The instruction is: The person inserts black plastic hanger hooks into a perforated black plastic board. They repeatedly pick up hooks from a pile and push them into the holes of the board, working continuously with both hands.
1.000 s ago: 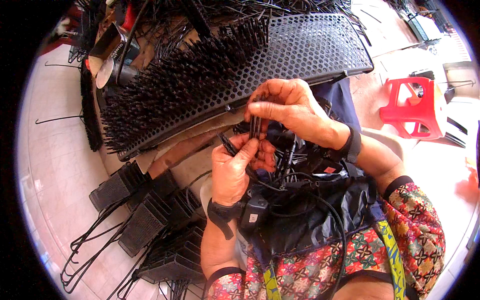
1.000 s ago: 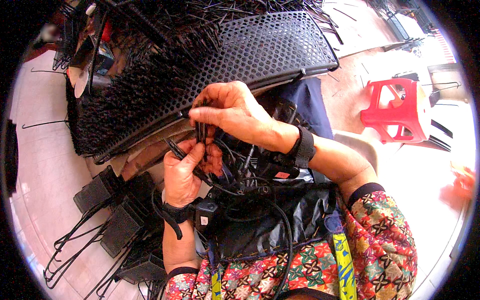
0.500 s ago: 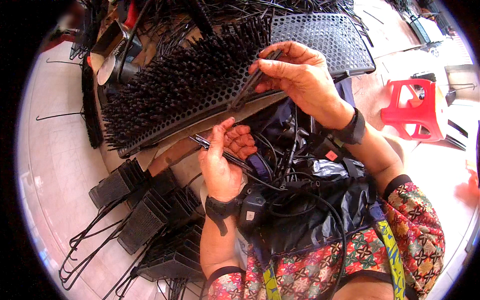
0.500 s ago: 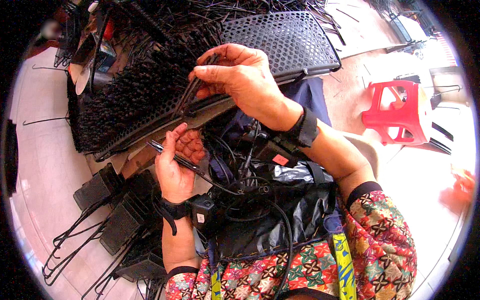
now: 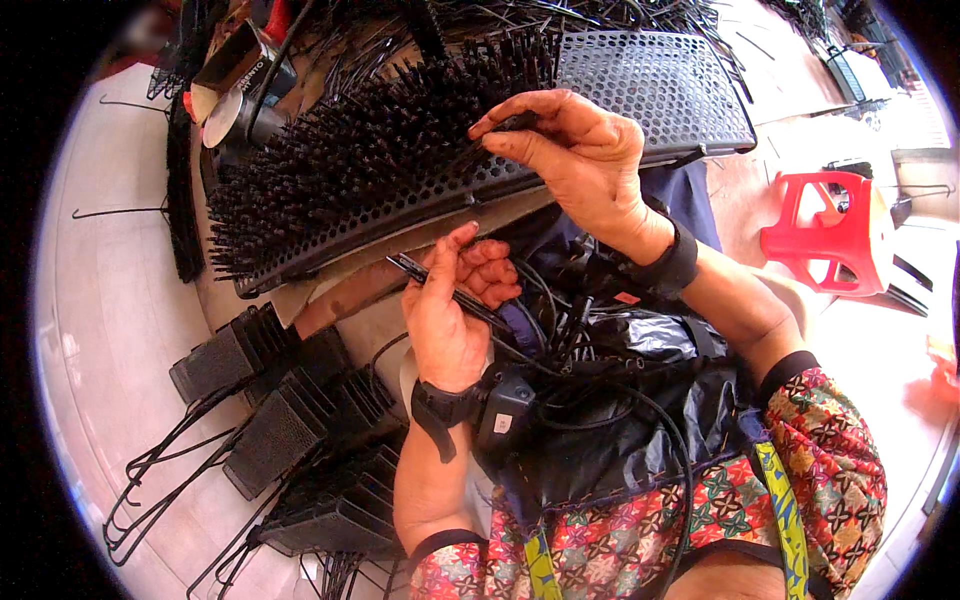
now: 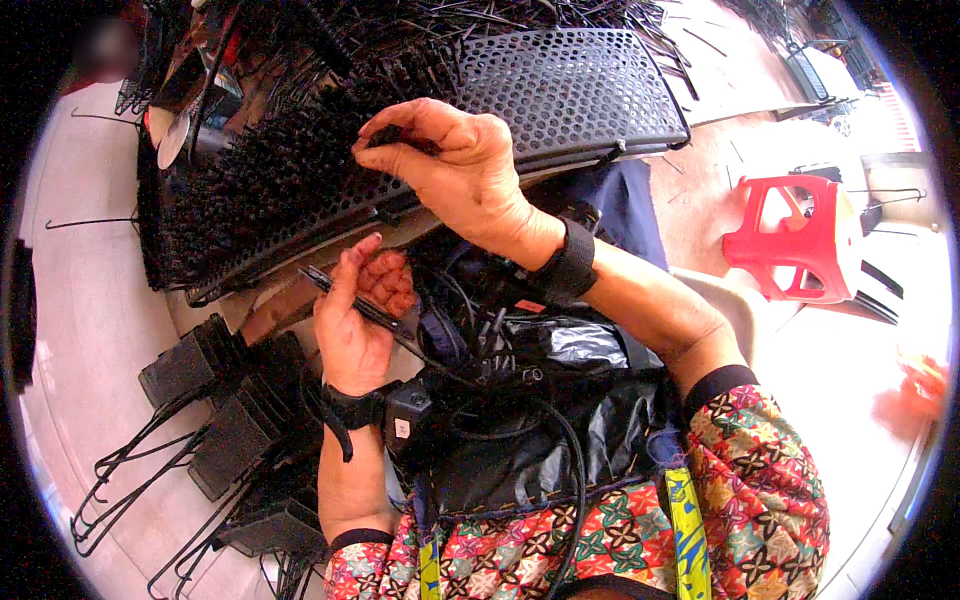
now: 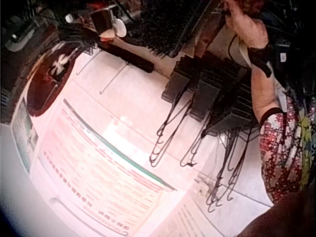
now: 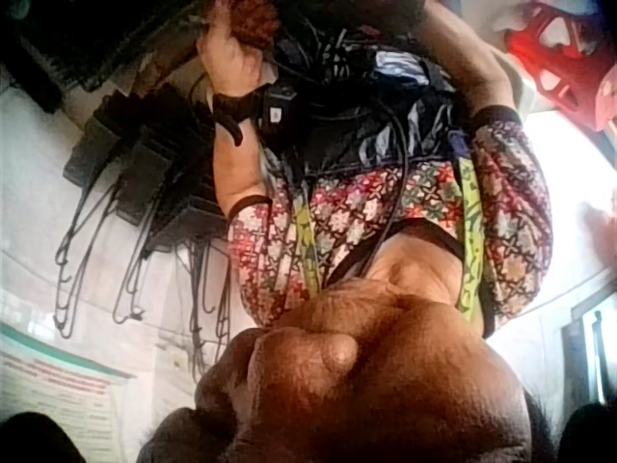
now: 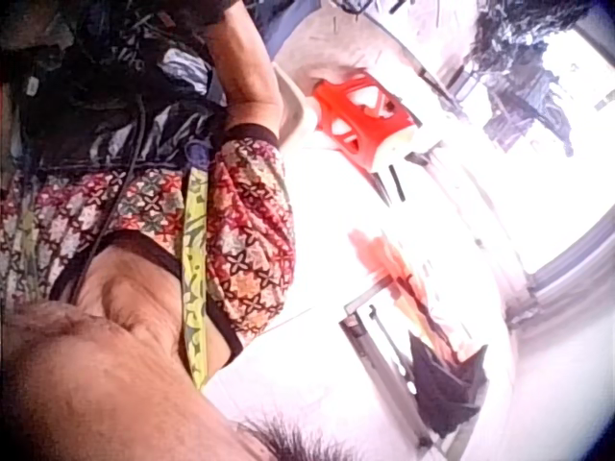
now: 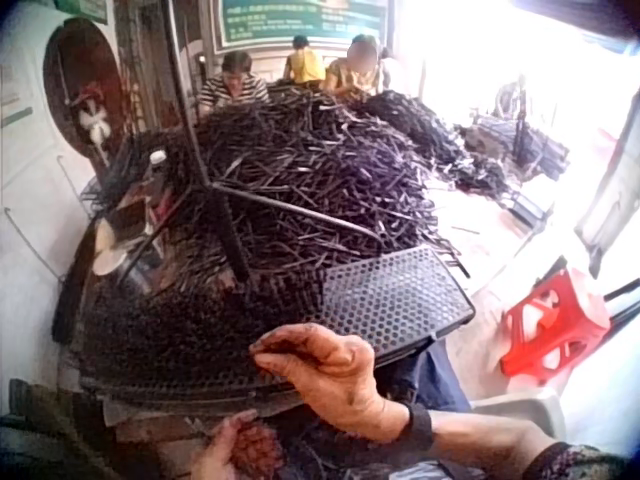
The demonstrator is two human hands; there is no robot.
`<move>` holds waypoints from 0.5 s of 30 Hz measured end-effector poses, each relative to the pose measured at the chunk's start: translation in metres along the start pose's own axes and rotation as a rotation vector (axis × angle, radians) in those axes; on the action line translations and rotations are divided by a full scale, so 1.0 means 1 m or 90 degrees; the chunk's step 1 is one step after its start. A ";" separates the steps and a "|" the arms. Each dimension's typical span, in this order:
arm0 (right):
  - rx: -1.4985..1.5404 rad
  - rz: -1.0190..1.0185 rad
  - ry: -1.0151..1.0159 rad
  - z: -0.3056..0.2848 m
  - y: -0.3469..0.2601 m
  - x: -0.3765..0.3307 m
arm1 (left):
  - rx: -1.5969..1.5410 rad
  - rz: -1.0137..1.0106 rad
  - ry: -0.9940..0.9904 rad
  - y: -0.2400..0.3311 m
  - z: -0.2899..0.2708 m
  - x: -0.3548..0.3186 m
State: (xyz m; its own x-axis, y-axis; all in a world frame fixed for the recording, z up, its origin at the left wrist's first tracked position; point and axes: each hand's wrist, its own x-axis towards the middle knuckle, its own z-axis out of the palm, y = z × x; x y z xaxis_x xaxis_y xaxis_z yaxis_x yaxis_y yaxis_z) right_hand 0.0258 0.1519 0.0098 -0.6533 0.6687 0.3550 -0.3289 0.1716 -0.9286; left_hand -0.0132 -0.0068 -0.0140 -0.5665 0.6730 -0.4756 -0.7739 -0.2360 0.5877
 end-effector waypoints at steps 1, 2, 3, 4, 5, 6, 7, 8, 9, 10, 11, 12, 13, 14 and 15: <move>-0.023 -0.012 -0.005 -0.001 0.001 0.000 | -0.001 0.000 -0.002 0.000 0.001 0.000; -0.046 -0.023 -0.010 -0.001 0.002 -0.001 | -0.003 0.001 -0.004 0.000 0.001 0.000; -0.064 -0.035 -0.014 0.000 0.002 -0.001 | -0.001 0.002 -0.003 0.000 0.002 0.000; -0.082 -0.047 -0.018 0.000 0.002 -0.001 | 0.002 0.002 -0.001 -0.001 0.002 0.000; -0.100 -0.059 -0.022 0.000 0.002 -0.001 | 0.004 0.003 0.000 -0.001 0.003 0.000; -0.115 -0.062 -0.031 0.001 0.000 -0.001 | 0.002 0.004 -0.004 -0.001 0.002 0.000; -0.130 -0.066 -0.040 0.001 -0.001 0.000 | 0.001 0.004 -0.008 -0.001 0.002 0.000; -0.145 -0.070 -0.049 0.001 -0.002 0.000 | -0.001 0.005 -0.012 -0.001 0.002 -0.001; -0.162 -0.103 -0.067 0.001 -0.001 0.000 | 0.002 0.002 -0.007 0.000 0.002 -0.001; -0.179 -0.137 -0.084 0.000 0.000 0.001 | 0.005 0.000 -0.002 0.000 0.003 -0.001; -0.196 -0.170 -0.102 0.000 0.000 0.002 | 0.007 -0.003 0.003 0.001 0.004 -0.001; -0.200 -0.177 -0.124 0.000 0.001 0.002 | 0.005 -0.003 -0.002 0.001 0.003 -0.001; -0.204 -0.184 -0.146 0.000 0.001 0.002 | 0.002 -0.003 -0.006 0.001 0.001 -0.001; -0.208 -0.191 -0.167 0.000 0.001 0.003 | -0.001 -0.003 -0.009 0.000 0.000 -0.001; -0.215 -0.216 -0.193 -0.001 0.000 0.005 | 0.001 -0.004 -0.014 0.000 0.000 0.000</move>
State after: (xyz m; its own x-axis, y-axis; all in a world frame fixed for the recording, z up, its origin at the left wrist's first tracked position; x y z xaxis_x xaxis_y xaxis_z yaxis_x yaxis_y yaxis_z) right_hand 0.0233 0.1557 0.0113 -0.7325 0.3067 0.6077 -0.3499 0.5961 -0.7226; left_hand -0.0132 -0.0070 -0.0143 -0.5553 0.6897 -0.4648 -0.7767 -0.2303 0.5863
